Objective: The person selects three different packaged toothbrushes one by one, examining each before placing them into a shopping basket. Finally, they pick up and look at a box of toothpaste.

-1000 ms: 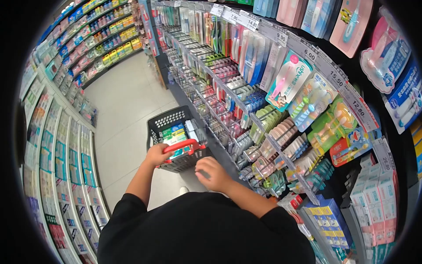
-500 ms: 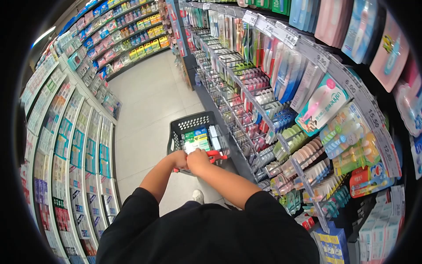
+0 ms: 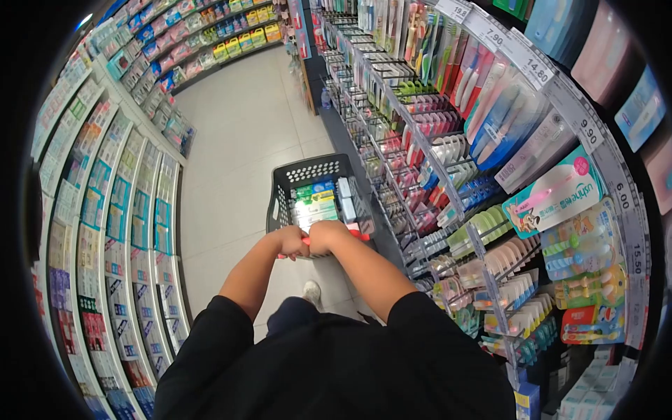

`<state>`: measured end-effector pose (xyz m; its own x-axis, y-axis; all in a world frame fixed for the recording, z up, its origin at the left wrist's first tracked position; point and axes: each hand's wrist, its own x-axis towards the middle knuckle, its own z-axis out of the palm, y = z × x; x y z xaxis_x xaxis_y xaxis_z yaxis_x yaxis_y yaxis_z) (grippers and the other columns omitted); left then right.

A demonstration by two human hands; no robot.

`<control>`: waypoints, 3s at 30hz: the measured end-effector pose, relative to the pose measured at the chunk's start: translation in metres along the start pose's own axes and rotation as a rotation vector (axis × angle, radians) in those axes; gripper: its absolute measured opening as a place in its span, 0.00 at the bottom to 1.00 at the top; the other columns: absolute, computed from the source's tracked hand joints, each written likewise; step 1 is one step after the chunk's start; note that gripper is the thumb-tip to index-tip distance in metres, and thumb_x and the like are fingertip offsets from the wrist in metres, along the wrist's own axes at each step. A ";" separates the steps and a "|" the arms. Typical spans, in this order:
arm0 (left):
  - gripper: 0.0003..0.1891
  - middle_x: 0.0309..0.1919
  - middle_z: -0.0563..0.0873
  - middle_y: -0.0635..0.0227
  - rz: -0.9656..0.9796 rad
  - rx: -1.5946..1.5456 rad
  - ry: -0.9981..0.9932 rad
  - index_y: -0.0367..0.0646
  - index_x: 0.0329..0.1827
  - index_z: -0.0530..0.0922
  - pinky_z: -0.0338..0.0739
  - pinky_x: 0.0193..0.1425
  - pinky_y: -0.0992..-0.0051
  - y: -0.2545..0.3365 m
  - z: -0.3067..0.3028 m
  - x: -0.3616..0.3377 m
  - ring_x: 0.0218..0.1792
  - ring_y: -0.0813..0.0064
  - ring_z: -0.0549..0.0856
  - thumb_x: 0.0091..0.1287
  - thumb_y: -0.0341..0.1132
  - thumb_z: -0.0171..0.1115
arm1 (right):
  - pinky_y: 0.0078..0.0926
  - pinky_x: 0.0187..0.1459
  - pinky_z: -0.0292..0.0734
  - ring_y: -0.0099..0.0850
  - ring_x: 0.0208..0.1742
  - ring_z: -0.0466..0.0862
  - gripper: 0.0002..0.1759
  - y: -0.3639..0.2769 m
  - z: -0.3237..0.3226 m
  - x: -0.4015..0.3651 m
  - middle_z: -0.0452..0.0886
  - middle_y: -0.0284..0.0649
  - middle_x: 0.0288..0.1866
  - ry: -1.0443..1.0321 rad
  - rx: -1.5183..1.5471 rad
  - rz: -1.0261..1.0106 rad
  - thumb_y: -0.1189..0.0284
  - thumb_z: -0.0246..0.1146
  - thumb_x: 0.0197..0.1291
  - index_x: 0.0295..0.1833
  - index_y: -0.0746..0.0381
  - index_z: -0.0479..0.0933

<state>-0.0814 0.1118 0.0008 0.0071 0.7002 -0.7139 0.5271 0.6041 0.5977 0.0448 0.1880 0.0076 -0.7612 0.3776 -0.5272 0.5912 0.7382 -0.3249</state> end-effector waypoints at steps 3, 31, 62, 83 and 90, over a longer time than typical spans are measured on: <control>0.15 0.19 0.80 0.65 0.019 0.024 0.041 0.33 0.33 0.81 0.82 0.27 0.73 0.003 -0.002 0.000 0.21 0.75 0.80 0.40 0.30 0.66 | 0.34 0.41 0.78 0.40 0.39 0.84 0.20 0.000 -0.010 0.001 0.84 0.47 0.38 -0.086 -0.008 0.011 0.59 0.65 0.40 0.35 0.64 0.83; 0.18 0.25 0.83 0.61 0.208 -0.027 -0.009 0.37 0.38 0.80 0.79 0.27 0.74 0.015 -0.082 0.047 0.21 0.73 0.83 0.46 0.37 0.65 | 0.38 0.39 0.78 0.44 0.37 0.83 0.15 0.013 -0.072 0.062 0.84 0.45 0.33 0.083 -0.146 0.099 0.60 0.63 0.38 0.32 0.55 0.83; 0.17 0.33 0.84 0.50 0.446 0.407 0.521 0.39 0.42 0.77 0.78 0.41 0.57 0.008 -0.189 0.115 0.36 0.52 0.84 0.54 0.41 0.60 | 0.38 0.38 0.78 0.42 0.37 0.84 0.16 0.021 -0.161 0.194 0.84 0.45 0.33 0.145 -0.276 0.042 0.60 0.65 0.37 0.32 0.58 0.83; 0.15 0.26 0.84 0.54 0.228 0.282 0.515 0.41 0.34 0.81 0.78 0.37 0.67 0.008 -0.372 0.179 0.27 0.62 0.85 0.45 0.38 0.65 | 0.35 0.43 0.78 0.40 0.40 0.84 0.15 0.013 -0.271 0.347 0.84 0.45 0.39 0.171 -0.181 -0.018 0.64 0.61 0.42 0.37 0.57 0.83; 0.15 0.32 0.85 0.55 0.108 0.405 0.555 0.46 0.33 0.83 0.78 0.42 0.64 0.003 -0.406 0.198 0.35 0.56 0.84 0.46 0.44 0.63 | 0.34 0.44 0.78 0.38 0.42 0.84 0.15 0.014 -0.295 0.382 0.84 0.45 0.40 0.132 -0.146 -0.054 0.64 0.61 0.44 0.36 0.60 0.83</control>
<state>-0.4239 0.4069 0.0090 -0.3009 0.9047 -0.3016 0.8245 0.4058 0.3945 -0.3168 0.5073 0.0333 -0.8248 0.3984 -0.4012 0.5110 0.8290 -0.2273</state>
